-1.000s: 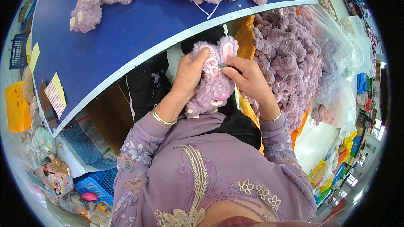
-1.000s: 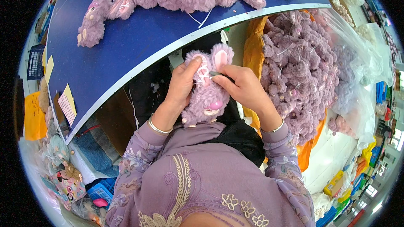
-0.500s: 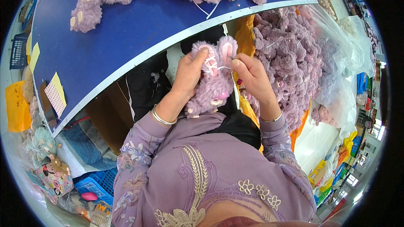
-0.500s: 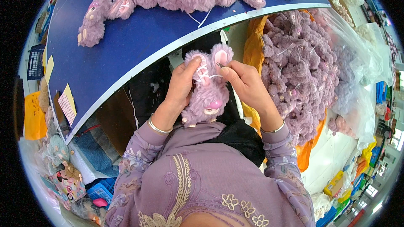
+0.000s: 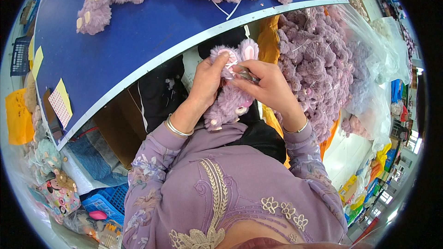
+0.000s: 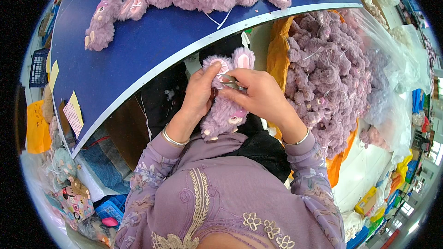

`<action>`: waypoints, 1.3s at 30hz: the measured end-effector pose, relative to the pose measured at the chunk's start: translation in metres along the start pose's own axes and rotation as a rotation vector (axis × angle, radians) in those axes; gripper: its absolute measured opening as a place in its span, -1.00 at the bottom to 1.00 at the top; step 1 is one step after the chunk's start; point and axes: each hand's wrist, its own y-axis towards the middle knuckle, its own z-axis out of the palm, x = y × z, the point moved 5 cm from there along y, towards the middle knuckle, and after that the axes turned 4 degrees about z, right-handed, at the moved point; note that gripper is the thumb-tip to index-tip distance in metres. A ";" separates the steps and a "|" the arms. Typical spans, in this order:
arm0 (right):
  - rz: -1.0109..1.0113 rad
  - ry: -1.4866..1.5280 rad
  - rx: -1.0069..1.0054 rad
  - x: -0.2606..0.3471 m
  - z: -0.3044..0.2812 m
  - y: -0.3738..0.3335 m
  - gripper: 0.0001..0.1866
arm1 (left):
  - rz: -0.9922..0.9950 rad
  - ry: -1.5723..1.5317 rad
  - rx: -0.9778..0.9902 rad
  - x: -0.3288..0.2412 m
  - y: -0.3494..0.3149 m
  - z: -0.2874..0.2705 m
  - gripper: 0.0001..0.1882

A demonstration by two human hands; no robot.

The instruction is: The person trims excess threads and loose fibers from purple stuffed bunny toys using small scissors. They handle each toy one at a time, cutting around the ears and body, then place the finished items on the table.

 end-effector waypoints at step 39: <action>0.149 0.975 -0.350 -0.065 -0.043 0.012 -0.61 | 0.124 0.623 0.363 -0.018 -0.036 -0.026 -0.29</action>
